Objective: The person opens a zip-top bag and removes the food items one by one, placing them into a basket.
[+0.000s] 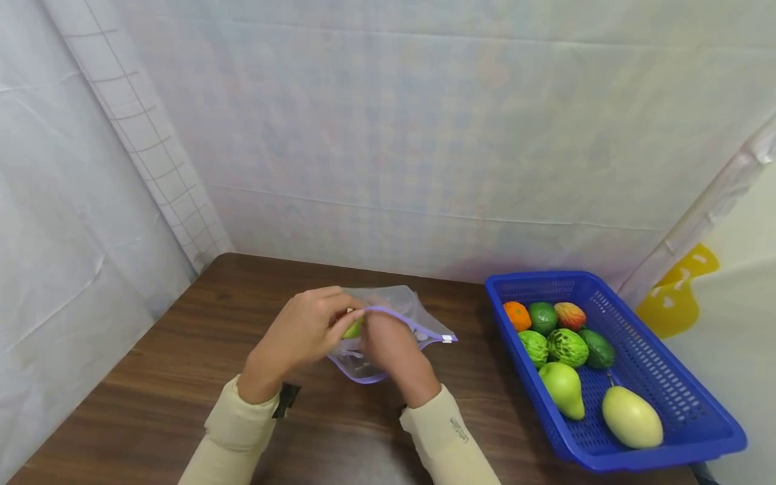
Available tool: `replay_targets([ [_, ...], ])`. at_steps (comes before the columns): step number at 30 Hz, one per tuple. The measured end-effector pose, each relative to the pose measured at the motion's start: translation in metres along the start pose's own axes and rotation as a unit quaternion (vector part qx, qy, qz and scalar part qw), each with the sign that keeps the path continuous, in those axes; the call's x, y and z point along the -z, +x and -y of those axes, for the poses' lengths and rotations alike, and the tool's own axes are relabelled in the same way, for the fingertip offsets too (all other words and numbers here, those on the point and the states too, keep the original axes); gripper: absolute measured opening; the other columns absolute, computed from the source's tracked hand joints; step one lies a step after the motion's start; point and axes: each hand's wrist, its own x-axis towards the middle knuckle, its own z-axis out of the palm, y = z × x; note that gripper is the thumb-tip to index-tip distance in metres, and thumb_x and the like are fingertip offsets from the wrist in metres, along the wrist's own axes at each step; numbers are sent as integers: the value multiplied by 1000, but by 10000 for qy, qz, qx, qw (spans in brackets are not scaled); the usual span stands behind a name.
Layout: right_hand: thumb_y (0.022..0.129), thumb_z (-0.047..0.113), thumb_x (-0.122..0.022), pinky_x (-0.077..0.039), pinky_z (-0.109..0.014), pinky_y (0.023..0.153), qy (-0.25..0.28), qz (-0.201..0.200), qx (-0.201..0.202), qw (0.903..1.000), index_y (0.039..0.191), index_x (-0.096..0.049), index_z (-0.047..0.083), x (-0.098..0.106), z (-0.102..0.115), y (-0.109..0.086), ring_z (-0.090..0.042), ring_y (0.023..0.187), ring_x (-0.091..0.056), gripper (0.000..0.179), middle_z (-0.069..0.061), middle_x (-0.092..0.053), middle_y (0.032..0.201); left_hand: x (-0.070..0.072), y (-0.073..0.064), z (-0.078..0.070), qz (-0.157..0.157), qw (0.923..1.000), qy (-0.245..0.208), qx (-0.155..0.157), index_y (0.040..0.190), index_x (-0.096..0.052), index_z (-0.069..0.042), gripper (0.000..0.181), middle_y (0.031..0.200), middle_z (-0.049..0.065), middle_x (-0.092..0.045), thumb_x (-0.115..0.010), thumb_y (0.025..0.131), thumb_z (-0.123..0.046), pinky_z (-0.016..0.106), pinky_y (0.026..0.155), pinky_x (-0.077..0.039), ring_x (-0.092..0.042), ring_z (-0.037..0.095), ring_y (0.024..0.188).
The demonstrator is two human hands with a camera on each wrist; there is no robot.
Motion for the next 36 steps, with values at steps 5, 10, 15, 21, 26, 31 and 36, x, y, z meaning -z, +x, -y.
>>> replay_targets([
  [5,86,3,-70,-54,-37,70,54,188,-129,9997,100,-70,9,11,2,-5,-16,72,-62,15,0,-67,82,2,-1,2,-6,9999,-52,88,98,-77,-17,11,77,-9,-60,-70,96,-24,22,55,-43,-49,3,62],
  [10,80,-2,-74,-56,-37,75,-351,5,205,9992,109,-72,12,19,1,-10,-18,82,-68,32,-1,-72,94,2,-1,4,-18,9999,-82,127,96,-77,-17,10,74,-10,-56,-70,96,-24,21,54,-41,-47,3,61],
  [15,76,-9,-72,-56,-33,74,-329,-44,368,9988,109,-73,14,26,4,-15,-15,83,-67,40,1,-72,99,3,-1,5,-88,9999,-65,110,95,-77,-16,8,73,-10,-55,-71,95,-22,21,54,-41,-47,2,61],
  [21,71,-10,-72,-57,-33,85,-547,-183,713,9958,102,-74,11,37,10,-22,-18,99,-69,38,-1,-72,111,5,-1,5,-164,9998,-54,105,94,-77,-16,7,74,-10,-58,-72,94,-22,23,54,-43,-49,3,61],
  [26,71,-12,-69,-58,-33,83,-729,-92,742,9945,110,-74,9,54,17,-31,-19,103,-69,44,-3,-69,122,6,-1,6,-54,9997,-103,196,96,-76,-16,9,75,-9,-58,-70,96,-22,22,53,-41,-48,4,61],
  [31,74,-11,-71,-59,-31,75,-716,37,650,9953,114,-74,9,72,25,-39,-21,98,-71,45,-4,-68,127,7,0,8,65,9995,-162,254,97,-76,-15,11,76,-9,-58,-70,96,-23,19,52,-41,-47,3,61],
  [36,80,-7,-72,-59,-30,73,-697,-53,713,9950,114,-74,10,89,30,-48,-17,94,-71,38,-1,-68,123,6,-1,8,57,9995,-162,248,97,-77,-15,10,76,-8,-59,-71,96,-23,19,52,-41,-47,3,61],
])
